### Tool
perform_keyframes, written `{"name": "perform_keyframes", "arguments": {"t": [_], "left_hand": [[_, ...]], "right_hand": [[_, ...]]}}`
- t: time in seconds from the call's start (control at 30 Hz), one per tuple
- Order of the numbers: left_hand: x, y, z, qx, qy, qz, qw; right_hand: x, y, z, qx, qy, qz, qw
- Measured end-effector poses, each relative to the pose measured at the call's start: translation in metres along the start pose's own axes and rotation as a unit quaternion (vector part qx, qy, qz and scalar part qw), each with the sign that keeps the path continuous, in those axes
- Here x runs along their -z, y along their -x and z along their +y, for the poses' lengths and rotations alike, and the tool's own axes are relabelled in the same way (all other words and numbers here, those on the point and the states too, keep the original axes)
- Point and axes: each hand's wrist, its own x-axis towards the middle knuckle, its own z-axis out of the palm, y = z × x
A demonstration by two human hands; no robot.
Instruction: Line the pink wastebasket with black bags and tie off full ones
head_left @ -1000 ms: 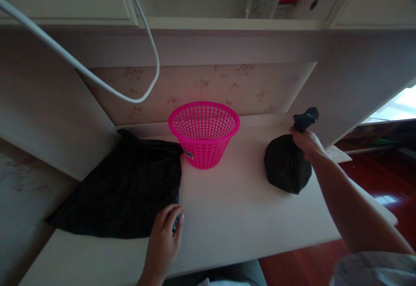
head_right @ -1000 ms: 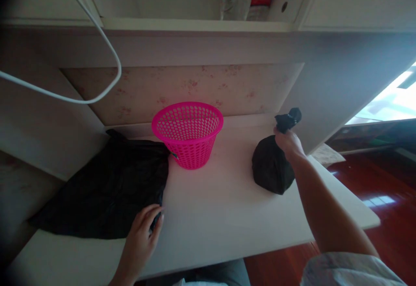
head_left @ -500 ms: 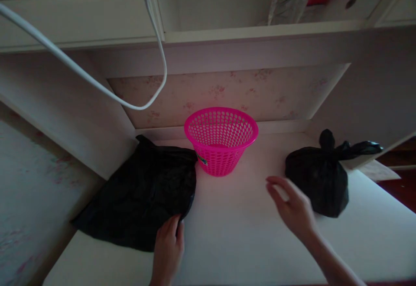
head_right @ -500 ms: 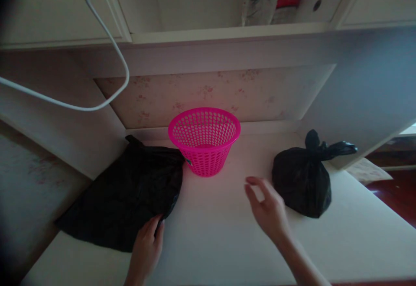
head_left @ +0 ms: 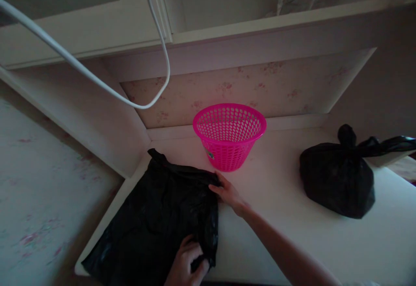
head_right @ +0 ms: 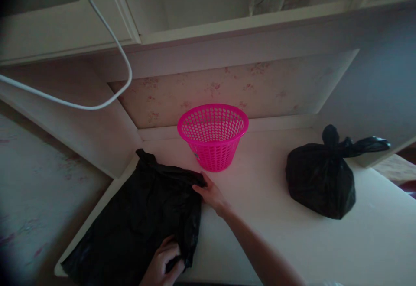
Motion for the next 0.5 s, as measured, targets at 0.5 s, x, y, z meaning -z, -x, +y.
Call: {"name": "perform_keyframes", "arguments": {"t": [0.5], "left_hand": [[0.04, -0.016, 0.049, 0.075, -0.029, -0.214, 0.974]], "right_hand": [[0.14, 0.086, -0.116, 0.17, -0.055, 0.221, 0.959]]}}
